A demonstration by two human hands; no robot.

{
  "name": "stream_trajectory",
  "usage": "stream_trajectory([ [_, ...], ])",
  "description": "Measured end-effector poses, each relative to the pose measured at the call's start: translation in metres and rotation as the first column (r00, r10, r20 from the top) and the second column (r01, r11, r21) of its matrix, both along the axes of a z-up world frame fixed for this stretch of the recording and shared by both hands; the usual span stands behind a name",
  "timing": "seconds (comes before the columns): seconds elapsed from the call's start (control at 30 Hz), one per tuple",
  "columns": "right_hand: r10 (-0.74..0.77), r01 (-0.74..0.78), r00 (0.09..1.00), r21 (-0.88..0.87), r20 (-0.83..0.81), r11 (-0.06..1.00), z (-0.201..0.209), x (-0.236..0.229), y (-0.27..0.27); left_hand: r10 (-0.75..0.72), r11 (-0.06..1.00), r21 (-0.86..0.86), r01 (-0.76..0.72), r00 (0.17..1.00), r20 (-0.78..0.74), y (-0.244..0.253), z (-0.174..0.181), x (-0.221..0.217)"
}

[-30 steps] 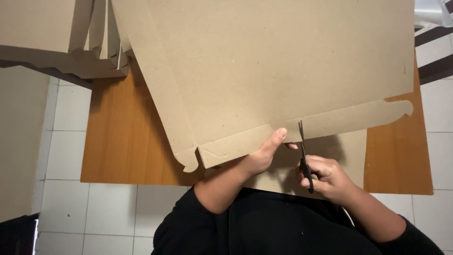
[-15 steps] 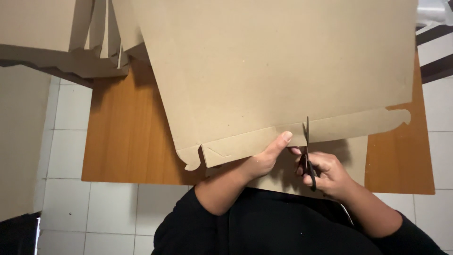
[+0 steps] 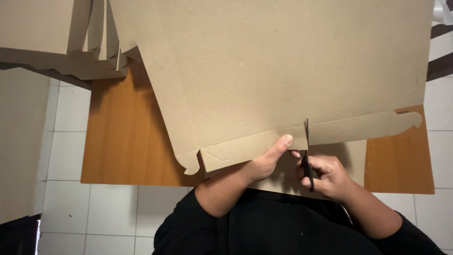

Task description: Assembling and folding flat cardboard sheets into boxes, including using scissors to trim or cut slots.

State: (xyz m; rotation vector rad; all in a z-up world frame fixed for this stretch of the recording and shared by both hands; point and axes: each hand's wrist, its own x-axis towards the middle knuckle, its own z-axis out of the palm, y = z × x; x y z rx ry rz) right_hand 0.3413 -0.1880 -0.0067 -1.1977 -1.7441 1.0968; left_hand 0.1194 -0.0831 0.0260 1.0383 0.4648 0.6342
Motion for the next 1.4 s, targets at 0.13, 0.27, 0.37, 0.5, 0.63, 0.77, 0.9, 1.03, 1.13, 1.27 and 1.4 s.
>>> stream_trajectory([
  [0.13, -0.155, 0.051, 0.962, -0.409, -0.227, 0.911, -0.015, 0.007, -0.008, -0.088, 0.993, -0.069, 0.094, 0.993, 0.082, -0.005, 0.008, 0.0],
  [0.27, -0.172, 0.064, 0.96, -0.425, -0.22, 0.903, -0.021, 0.009, -0.009, -0.099, 0.986, -0.121, 0.114, 0.987, 0.128, -0.005, 0.012, 0.0],
  [0.37, -0.157, 0.071, 0.965, -0.368, -0.209, 0.927, -0.021, 0.011, -0.009, -0.1, 0.986, -0.123, 0.115, 0.988, 0.117, -0.007, 0.01, 0.001],
  [0.5, -0.13, 0.072, 0.978, -0.317, -0.164, 0.946, -0.019, 0.012, -0.008, -0.022, 1.0, 0.003, 0.021, 0.999, 0.042, -0.005, 0.02, -0.001],
  [0.63, -0.103, 0.07, 0.987, -0.251, -0.123, 0.965, -0.018, 0.012, -0.008, -0.053, 0.997, -0.051, 0.057, 0.996, 0.077, -0.004, 0.01, 0.001],
  [0.77, -0.126, 0.096, 0.987, -0.271, -0.095, 0.958, -0.019, 0.013, -0.007, -0.003, 1.0, 0.017, 0.003, 1.0, 0.023, -0.002, 0.012, 0.001],
  [0.9, -0.15, 0.136, 0.988, -0.314, -0.021, 0.94, -0.019, 0.014, -0.006, 0.031, 0.998, 0.055, -0.032, 0.999, 0.026, -0.001, 0.004, 0.0],
  [1.03, -0.173, 0.122, 0.979, -0.367, -0.108, 0.922, -0.031, 0.026, -0.007, 0.058, 0.993, 0.095, -0.063, 0.997, 0.054, -0.002, -0.098, -0.015],
  [1.13, -0.225, 0.153, 0.967, -0.439, -0.117, 0.885, -0.024, 0.025, -0.004, 0.237, 0.966, -0.083, -0.244, 0.968, -0.081, 0.004, -0.02, -0.021],
  [1.27, -0.107, -0.024, 0.948, -0.401, -0.301, 0.916, 0.016, 0.003, 0.014, 0.315, 0.947, -0.032, -0.321, 0.942, -0.117, 0.007, -0.02, -0.01],
  [1.4, -0.084, -0.23, 0.777, -0.405, -0.624, 0.885, 0.022, -0.019, 0.006, 0.281, 0.959, -0.015, -0.283, 0.957, -0.065, 0.013, -0.024, -0.008],
])
